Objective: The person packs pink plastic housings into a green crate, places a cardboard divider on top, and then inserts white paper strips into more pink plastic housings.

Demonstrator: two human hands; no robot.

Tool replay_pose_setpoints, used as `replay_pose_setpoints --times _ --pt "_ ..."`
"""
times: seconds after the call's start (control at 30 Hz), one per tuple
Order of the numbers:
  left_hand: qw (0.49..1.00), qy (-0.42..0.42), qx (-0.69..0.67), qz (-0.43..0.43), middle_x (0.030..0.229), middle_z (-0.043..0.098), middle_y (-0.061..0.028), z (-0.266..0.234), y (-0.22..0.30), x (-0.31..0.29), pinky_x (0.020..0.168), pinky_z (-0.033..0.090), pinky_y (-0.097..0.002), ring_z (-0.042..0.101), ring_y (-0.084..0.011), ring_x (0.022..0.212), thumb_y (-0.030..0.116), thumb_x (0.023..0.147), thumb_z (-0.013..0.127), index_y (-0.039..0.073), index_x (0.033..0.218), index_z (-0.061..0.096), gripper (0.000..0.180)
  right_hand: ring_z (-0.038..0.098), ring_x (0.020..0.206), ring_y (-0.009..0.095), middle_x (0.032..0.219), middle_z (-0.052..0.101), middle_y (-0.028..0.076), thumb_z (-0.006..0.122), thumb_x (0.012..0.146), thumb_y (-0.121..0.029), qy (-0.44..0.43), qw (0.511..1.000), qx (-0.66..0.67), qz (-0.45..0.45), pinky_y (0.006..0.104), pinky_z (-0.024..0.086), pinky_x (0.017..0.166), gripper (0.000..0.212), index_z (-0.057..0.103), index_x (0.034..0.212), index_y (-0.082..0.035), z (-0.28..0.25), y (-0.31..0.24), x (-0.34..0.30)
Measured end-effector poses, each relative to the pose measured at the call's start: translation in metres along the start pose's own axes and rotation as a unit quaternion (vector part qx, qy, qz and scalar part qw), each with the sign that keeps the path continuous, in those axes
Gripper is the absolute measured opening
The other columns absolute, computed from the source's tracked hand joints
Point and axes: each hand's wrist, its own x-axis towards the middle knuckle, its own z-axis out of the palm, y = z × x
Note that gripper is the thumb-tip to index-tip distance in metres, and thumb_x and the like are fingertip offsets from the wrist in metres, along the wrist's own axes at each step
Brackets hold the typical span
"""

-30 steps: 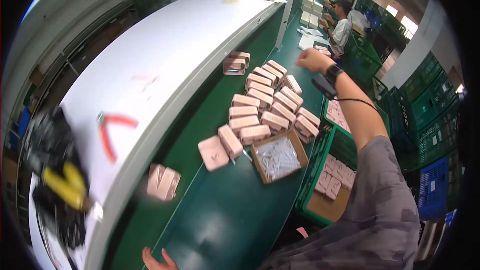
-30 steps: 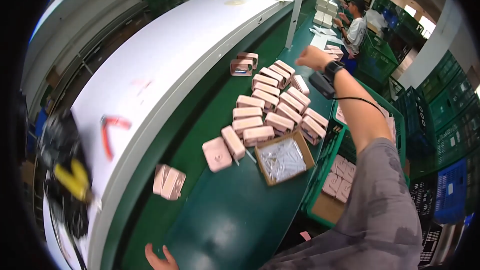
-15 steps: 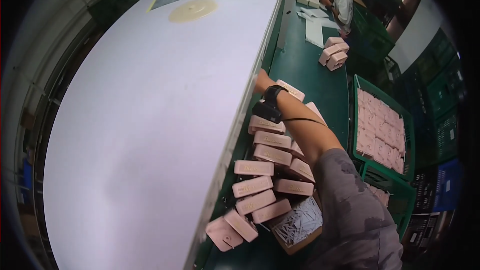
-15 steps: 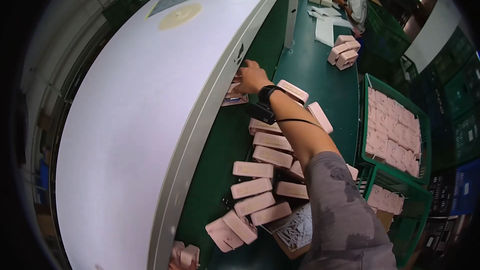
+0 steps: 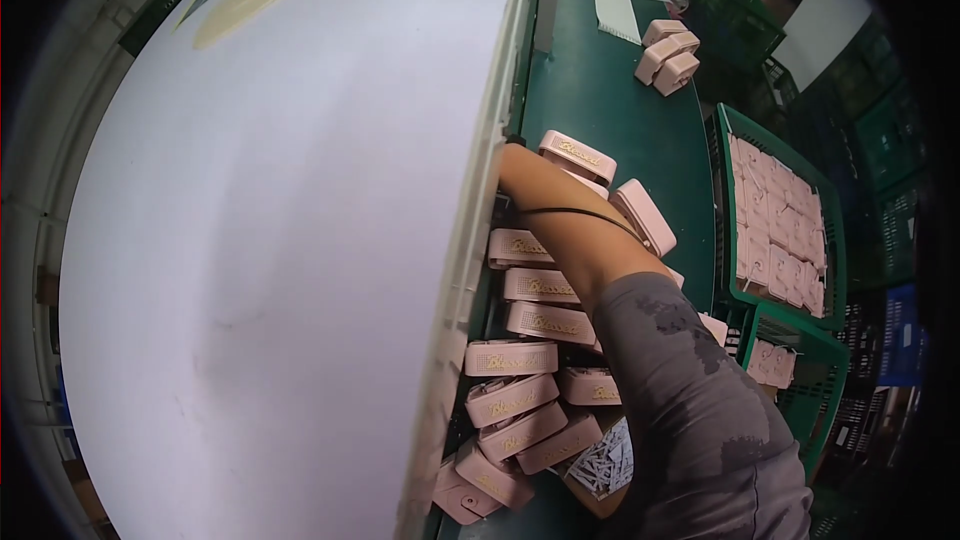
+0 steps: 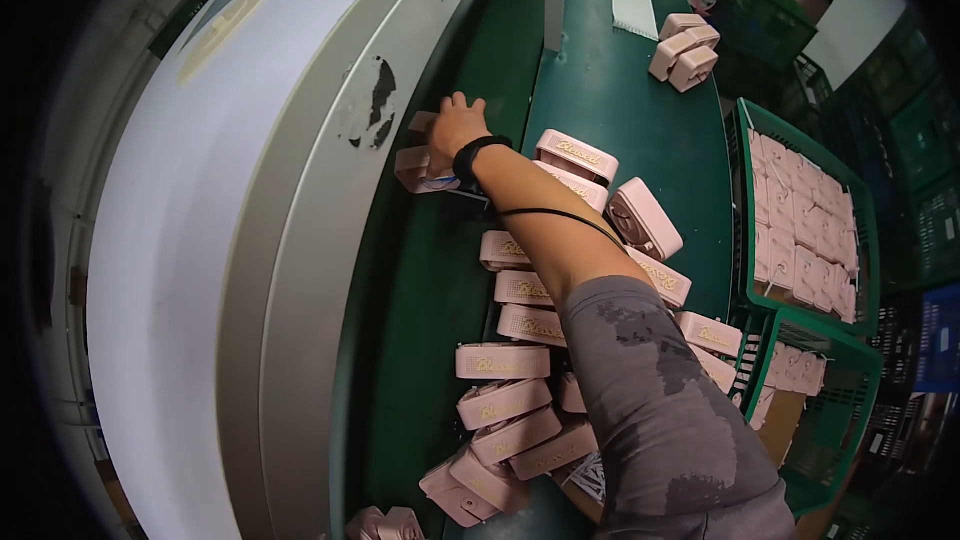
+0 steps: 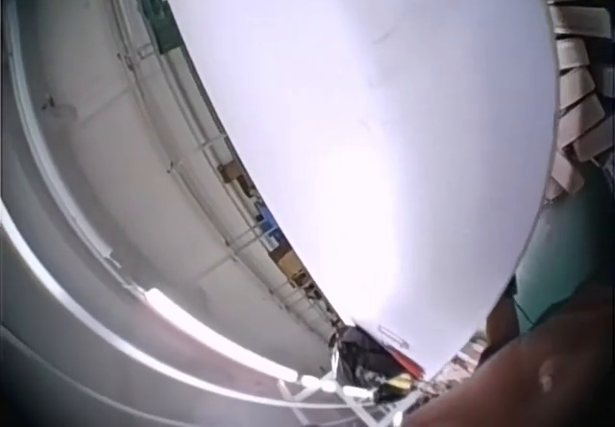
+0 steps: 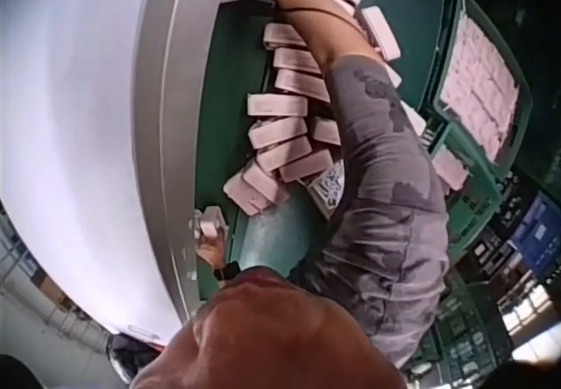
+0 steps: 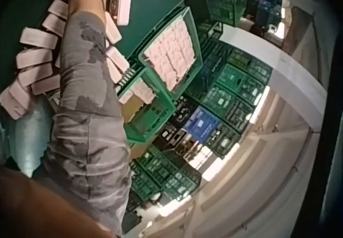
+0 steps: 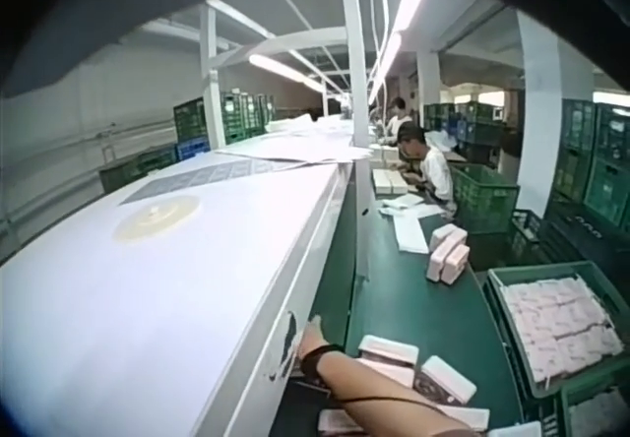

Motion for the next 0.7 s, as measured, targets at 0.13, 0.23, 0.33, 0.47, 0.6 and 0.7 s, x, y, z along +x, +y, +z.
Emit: replay_pose_setpoints --times 0.13,0.23,0.33,0.47,0.6,0.7 --pt "0.956 -0.080 0.081 0.269 0.133 0.052 -0.0198 -0.013 -0.003 0.008 0.092 0.044 -0.0573 0.054 -0.0328 0.116 0.039 0.092 0.053 0.012 0.133 0.052 0.049 0.046 0.117 0.035 0.121 0.051 0.016 0.079 0.065 -0.041 0.403 0.915 0.000 -0.013 0.0520 0.044 0.091 0.058 0.069 0.113 -0.009 0.084 0.034 0.020" --pt "0.963 -0.144 -0.089 0.212 0.144 0.043 -0.0198 -0.021 0.005 0.022 0.103 0.035 -0.0610 0.043 -0.0367 0.129 0.034 0.095 0.048 0.013 0.139 0.045 0.049 0.048 0.114 0.036 0.119 0.052 0.017 0.076 0.068 -0.037 0.464 0.886 -0.018 -0.006 0.0514 0.045 0.089 0.050 0.069 0.109 -0.009 0.086 0.049 0.019" --pt "0.973 -0.066 -0.138 0.171 0.141 0.044 -0.0197 -0.014 0.018 0.027 0.102 0.036 -0.0576 0.045 -0.0359 0.127 0.031 0.091 0.053 0.010 0.136 0.047 0.050 0.052 0.109 0.036 0.116 0.053 0.018 0.072 0.073 -0.032 0.544 0.838 -0.048 0.003 0.0504 0.047 0.086 0.038 0.070 0.103 -0.009 0.093 0.068 0.016" --pt "0.977 0.030 -0.196 0.083 0.137 0.045 -0.0195 0.005 0.023 0.015 0.101 0.038 -0.0530 0.047 -0.0349 0.124 0.028 0.086 0.061 0.006 0.132 0.048 0.053 0.053 0.109 0.037 0.116 0.054 0.019 0.069 0.078 -0.030 0.573 0.814 -0.029 0.088 0.0530 0.048 0.085 0.030 0.069 0.103 -0.014 0.046 0.131 -0.038" --pt "0.961 0.121 -0.248 -0.035 0.133 0.047 -0.0193 0.035 0.030 -0.008 0.100 0.040 -0.0484 0.049 -0.0338 0.120 0.024 0.081 0.069 0.002 0.128 0.050 0.055 0.057 0.105 0.042 0.113 0.060 0.024 0.074 0.072 -0.046 0.527 0.825 -0.058 0.193 0.0487 0.051 0.085 0.057 0.064 0.118 -0.014 0.059 0.193 -0.067" --pt "0.936 0.175 -0.247 -0.181 0.130 0.048 -0.0192 0.040 0.039 -0.081 0.099 0.041 -0.0450 0.050 -0.0330 0.118 0.021 0.077 0.075 -0.001 0.126 0.052 0.058 0.061 0.105 0.041 0.113 0.063 0.022 0.071 0.073 -0.051 0.424 0.887 -0.099 0.152 0.0491 0.051 0.088 0.063 0.055 0.126 -0.021 0.086 0.216 -0.063"
